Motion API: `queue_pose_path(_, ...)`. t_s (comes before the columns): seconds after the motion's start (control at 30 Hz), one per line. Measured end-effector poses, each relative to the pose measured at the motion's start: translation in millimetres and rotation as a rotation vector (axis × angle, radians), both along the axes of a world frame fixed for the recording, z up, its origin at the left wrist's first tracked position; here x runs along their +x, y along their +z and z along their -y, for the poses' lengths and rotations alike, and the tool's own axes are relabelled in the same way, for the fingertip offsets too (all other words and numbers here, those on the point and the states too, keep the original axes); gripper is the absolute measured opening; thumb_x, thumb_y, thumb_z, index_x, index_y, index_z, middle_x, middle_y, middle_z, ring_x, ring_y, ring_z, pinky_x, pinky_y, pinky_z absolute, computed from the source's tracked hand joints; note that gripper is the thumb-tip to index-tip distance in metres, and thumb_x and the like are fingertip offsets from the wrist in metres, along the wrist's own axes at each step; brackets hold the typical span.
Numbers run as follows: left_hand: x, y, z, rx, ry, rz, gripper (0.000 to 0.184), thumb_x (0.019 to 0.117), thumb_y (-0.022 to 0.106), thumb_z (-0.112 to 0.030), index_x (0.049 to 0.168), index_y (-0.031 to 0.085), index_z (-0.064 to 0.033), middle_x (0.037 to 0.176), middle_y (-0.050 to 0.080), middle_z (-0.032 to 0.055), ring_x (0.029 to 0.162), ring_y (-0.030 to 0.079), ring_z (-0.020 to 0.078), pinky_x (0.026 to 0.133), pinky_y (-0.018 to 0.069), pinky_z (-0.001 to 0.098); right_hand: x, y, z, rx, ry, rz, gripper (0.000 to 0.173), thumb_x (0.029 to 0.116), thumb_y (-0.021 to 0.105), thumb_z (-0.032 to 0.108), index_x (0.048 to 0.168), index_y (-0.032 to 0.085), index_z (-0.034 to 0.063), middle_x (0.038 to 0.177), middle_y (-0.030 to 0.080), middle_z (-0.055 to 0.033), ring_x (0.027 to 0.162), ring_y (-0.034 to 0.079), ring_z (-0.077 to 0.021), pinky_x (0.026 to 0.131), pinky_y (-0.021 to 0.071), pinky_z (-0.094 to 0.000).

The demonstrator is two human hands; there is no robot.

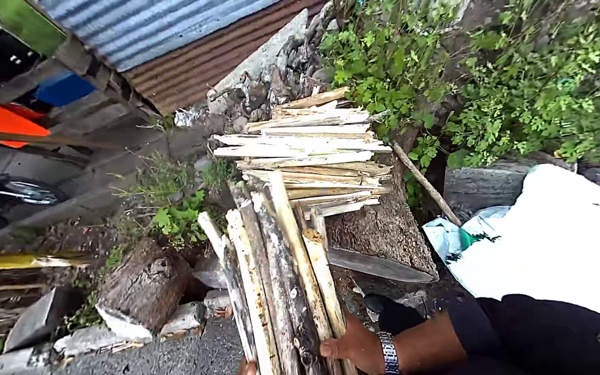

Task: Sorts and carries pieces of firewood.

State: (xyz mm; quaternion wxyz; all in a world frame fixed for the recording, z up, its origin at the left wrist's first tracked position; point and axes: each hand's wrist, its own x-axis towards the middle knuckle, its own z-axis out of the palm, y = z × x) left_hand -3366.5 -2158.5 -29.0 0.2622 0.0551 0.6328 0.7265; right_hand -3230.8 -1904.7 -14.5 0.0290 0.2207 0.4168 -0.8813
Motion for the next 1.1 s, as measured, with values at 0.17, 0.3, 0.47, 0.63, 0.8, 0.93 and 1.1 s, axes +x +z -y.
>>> queue_pose_path(0.17, -83.2, 14.4, -89.3, -0.008, -0.242, 0.043, 0.057, 0.0679, 0.087, -0.059, 0.107, 0.073, -0.0211, 0.095, 0.078, -0.0022, 0.087, 0.075, 0.0071, 0.079, 0.0635, 0.0295, -25.2, -1.6, -43.2, -0.018, -0.278, -0.026, 0.126, 0.0612, 0.094, 0.056, 0.154, 0.026, 0.0043, 0.129, 0.065, -0.0080, 0.114, 0.068, -0.0125, 0.098, 0.0597, -0.0341)
queue_pose_path(0.3, -114.3, -0.2, -160.6, 0.078, -0.497, 0.101, 0.057, 0.0703, 0.087, -0.056, 0.113, 0.074, -0.0205, 0.099, 0.079, -0.0008, 0.089, 0.075, 0.0083, 0.082, 0.0632, 0.0299, -18.7, -13.9, -70.1, -0.014, -0.463, -0.009, 0.123, 0.0618, 0.095, 0.054, 0.152, 0.029, 0.0031, 0.125, 0.067, -0.0096, 0.110, 0.070, -0.0159, 0.095, 0.0615, -0.0371)
queue_pose_path(0.47, -102.7, -45.1, -204.4, 0.154, -0.604, 0.190, 0.059, 0.0712, 0.088, -0.053, 0.116, 0.073, -0.0189, 0.100, 0.078, 0.0008, 0.091, 0.075, 0.0101, 0.083, 0.0630, 0.0314, 6.0, -32.7, -87.5, 0.024, -0.596, 0.029, 0.120, 0.0632, 0.095, 0.053, 0.151, 0.030, 0.0037, 0.123, 0.069, -0.0103, 0.107, 0.072, -0.0186, 0.092, 0.0633, -0.0390)
queue_pose_path(0.63, -102.1, -55.2, -210.8, 0.185, -0.441, 0.117, 0.060, 0.0697, 0.087, -0.057, 0.113, 0.072, -0.0179, 0.097, 0.078, -0.0002, 0.088, 0.075, 0.0084, 0.080, 0.0634, 0.0298, -14.1, -24.9, -134.2, 0.103, -0.396, 0.026, 0.121, 0.0666, 0.094, 0.051, 0.156, 0.025, 0.0088, 0.127, 0.067, -0.0084, 0.110, 0.070, -0.0177, 0.095, 0.0621, -0.0393)
queue_pose_path(0.8, -115.0, -0.4, -250.5, 0.086, -0.152, -0.035, 0.085, 0.0612, 0.084, -0.073, 0.115, 0.061, -0.0119, 0.089, 0.076, -0.0028, 0.082, 0.074, 0.0073, 0.073, 0.0645, 0.0301, -94.5, 19.0, -222.6, 0.183, -0.074, -0.023, 0.076, 0.0906, 0.076, 0.036, 0.150, 0.039, 0.0062, 0.120, 0.069, -0.0121, 0.105, 0.071, -0.0191, 0.093, 0.0607, -0.0404)
queue_pose_path(0.93, -111.4, 35.4, -294.9, 0.223, -0.130, -0.032, 0.049, 0.0967, 0.057, -0.046, 0.126, 0.052, -0.0068, 0.098, 0.074, 0.0030, 0.090, 0.074, 0.0126, 0.079, 0.0646, 0.0364, -143.7, 32.2, -283.4, 0.279, 0.079, -0.068, 0.052, 0.1030, 0.057, 0.043, 0.142, 0.050, 0.0095, 0.110, 0.071, -0.0090, 0.095, 0.071, -0.0160, 0.086, 0.0606, -0.0379)
queue_pose_path(1.1, -65.7, 24.0, -328.1, 0.252, -0.018, 0.082, 0.045, 0.1057, 0.046, -0.036, 0.136, 0.045, -0.0018, 0.104, 0.071, 0.0124, 0.093, 0.072, 0.0205, 0.082, 0.0632, 0.0442, -132.3, 37.7, -334.4, 0.309, 0.173, -0.078, 0.057, 0.0982, 0.060, 0.054, 0.132, 0.058, 0.0076, 0.104, 0.073, -0.0089, 0.093, 0.072, -0.0176, 0.084, 0.0619, -0.0408)
